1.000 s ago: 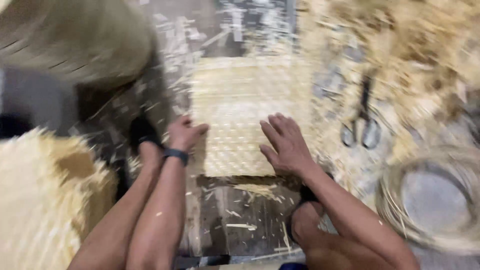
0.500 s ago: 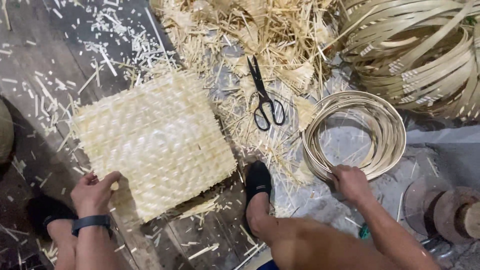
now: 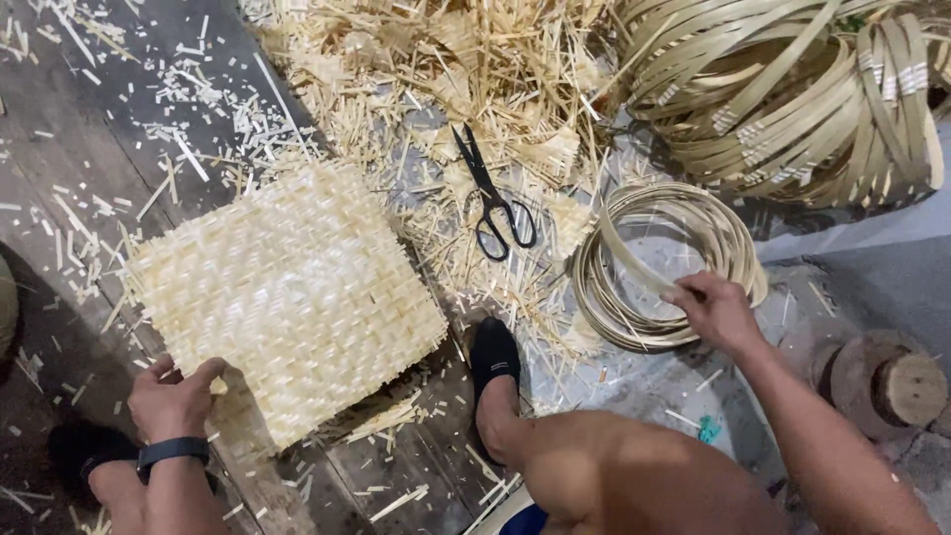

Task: Assembling the base and frame of a bamboo basket using woven squares and hoops.

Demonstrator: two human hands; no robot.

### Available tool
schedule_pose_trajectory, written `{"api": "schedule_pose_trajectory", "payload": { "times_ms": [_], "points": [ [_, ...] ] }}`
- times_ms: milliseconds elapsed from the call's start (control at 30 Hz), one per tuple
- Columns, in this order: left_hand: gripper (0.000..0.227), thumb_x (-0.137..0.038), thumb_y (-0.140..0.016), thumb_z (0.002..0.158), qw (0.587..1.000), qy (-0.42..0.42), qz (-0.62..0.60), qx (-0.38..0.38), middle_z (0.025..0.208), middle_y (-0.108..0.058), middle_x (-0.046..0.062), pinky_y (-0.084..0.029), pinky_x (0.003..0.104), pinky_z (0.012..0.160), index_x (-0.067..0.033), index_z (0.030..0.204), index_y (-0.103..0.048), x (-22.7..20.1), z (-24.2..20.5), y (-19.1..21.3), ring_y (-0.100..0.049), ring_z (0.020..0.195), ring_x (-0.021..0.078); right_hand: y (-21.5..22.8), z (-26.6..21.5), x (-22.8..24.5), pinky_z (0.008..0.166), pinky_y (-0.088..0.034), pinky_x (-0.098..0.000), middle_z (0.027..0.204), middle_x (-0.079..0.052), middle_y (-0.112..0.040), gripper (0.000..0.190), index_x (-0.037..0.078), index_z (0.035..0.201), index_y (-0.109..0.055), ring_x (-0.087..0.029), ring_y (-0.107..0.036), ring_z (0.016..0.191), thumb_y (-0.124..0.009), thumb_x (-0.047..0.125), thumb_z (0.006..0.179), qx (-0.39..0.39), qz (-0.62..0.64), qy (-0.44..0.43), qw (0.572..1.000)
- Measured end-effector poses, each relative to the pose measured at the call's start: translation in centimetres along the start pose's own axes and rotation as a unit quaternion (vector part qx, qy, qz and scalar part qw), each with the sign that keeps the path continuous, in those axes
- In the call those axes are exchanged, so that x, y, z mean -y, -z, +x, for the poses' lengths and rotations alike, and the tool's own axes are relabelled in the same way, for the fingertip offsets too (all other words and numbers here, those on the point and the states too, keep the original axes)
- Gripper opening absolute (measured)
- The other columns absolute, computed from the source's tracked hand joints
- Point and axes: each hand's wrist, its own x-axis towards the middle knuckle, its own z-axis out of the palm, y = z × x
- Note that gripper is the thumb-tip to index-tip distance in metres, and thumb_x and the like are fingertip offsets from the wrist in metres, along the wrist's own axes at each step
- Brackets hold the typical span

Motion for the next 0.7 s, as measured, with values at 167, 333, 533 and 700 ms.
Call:
{"api": "schedule_pose_trajectory", "payload": {
  "times_ms": [167,333,533,700],
  "points": [
    [0.088,-0.034,-0.093,0.067,0.999,-0.008,0.031,-0.002,0.126,-0.069,0.024,-0.057,0.046,0.092,0.006,0.138,-0.061,0.5,0.7,-0.4,-0.069,0.11,0.0346,3.1,-0.2,1.4,0.07,-0.056,-0.0376,0.086,-0.011,-0.074,0.02,0.008,0.103,-0.079,-0.024,-0.07,0.076,-0.078,0.025,0.092,-0.04,-0.084,0.05,0.994],
    [0.121,-0.033,-0.1,0.059,0.982,-0.041,0.169,-0.067,0.142,-0.044,0.038,-0.041,0.057,0.1,0.0084,0.153,-0.036,-7.3,-3.3,2.4,-0.047,0.125,0.0521,9.4,2.4,8.7,0.076,-0.055,-0.0353,0.091,-0.012,-0.072,0.016,0.007,0.11,-0.075,-0.021,-0.069,0.078,-0.069,0.014,0.098,-0.116,-0.028,0.233,0.965],
    [0.079,-0.037,-0.077,0.098,0.907,-0.387,-0.167,0.001,0.157,-0.055,0.023,-0.038,0.045,0.123,0.0044,0.157,-0.045,-21.4,-10.8,4.3,-0.051,0.147,0.0335,12.6,7.6,31.8,0.052,-0.034,-0.0265,0.068,0.002,-0.046,0.041,0.002,0.084,-0.056,-0.009,-0.043,0.058,-0.044,0.027,0.113,-0.051,0.219,0.133,0.965],
    [0.048,-0.045,-0.057,0.107,0.691,-0.094,-0.635,0.333,0.079,-0.06,0.004,-0.044,0.026,0.053,0.0012,0.113,-0.067,-20.7,-9.1,4.3,-0.056,0.067,0.0131,4.6,13.1,40.5,0.056,-0.041,-0.0253,0.068,0.002,-0.052,0.042,0.004,0.104,-0.065,-0.009,-0.046,0.058,-0.051,0.044,0.107,0.267,0.454,0.054,0.848]
  ]
}}
